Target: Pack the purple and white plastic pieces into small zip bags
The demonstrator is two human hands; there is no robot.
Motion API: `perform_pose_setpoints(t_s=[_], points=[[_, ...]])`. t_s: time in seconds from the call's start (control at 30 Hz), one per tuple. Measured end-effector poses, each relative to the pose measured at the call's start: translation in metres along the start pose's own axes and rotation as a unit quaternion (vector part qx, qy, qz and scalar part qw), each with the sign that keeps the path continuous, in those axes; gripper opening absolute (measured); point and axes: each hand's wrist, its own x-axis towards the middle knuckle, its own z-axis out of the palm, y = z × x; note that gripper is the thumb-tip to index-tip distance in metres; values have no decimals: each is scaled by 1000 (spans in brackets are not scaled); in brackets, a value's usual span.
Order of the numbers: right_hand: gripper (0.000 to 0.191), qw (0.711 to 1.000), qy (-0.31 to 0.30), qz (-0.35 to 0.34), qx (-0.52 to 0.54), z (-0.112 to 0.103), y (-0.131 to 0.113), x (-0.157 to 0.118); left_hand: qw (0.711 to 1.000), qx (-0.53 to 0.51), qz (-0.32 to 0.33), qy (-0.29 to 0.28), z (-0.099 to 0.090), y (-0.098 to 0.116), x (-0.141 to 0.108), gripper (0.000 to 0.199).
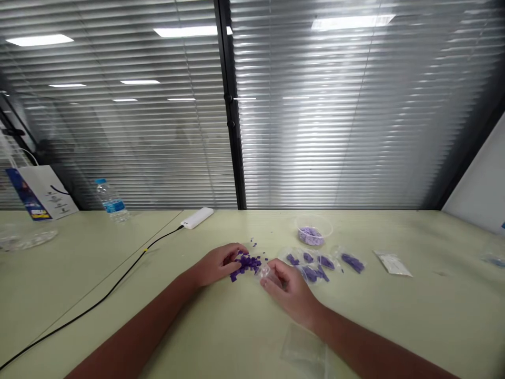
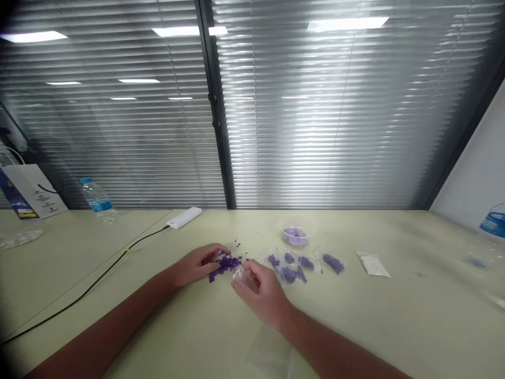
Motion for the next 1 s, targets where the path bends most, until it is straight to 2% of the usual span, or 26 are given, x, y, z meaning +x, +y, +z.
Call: perform_pose_setpoints(t_s=[0.07,0.13,0.3,0.5,0.67,0.77,0.9,1.0], points=[[22,1000,0,0,-4,0,0,0,999,-12,3,-49,-7,-4,-3,58],[22,1000,-1,0,-7,0,-1,0,997,2,17,-74,-11,-6,-4,65],[21,1000,-2,4,-5,1,-2,-1,997,38,13,-59,-9,-2,-1,45],[20,1000,-5,2,-7,0,-3,-2,996,84,15,1,-2,2,0,20],[21,1000,-6,9,-3,0,-1,0,992,124,22,20,-2,0,3,20],[23,1000,-7,13,1,0,0,0,997,79,3,10,-2,-5,5,23],[24,1000,-10,20,-1,-2,-2,-1,998,-22,-55,-13,-3,-13,7,32],[24,1000,-14,20,-5,-2,-4,-1,995,-62,-75,9,-5,-9,8,40]])
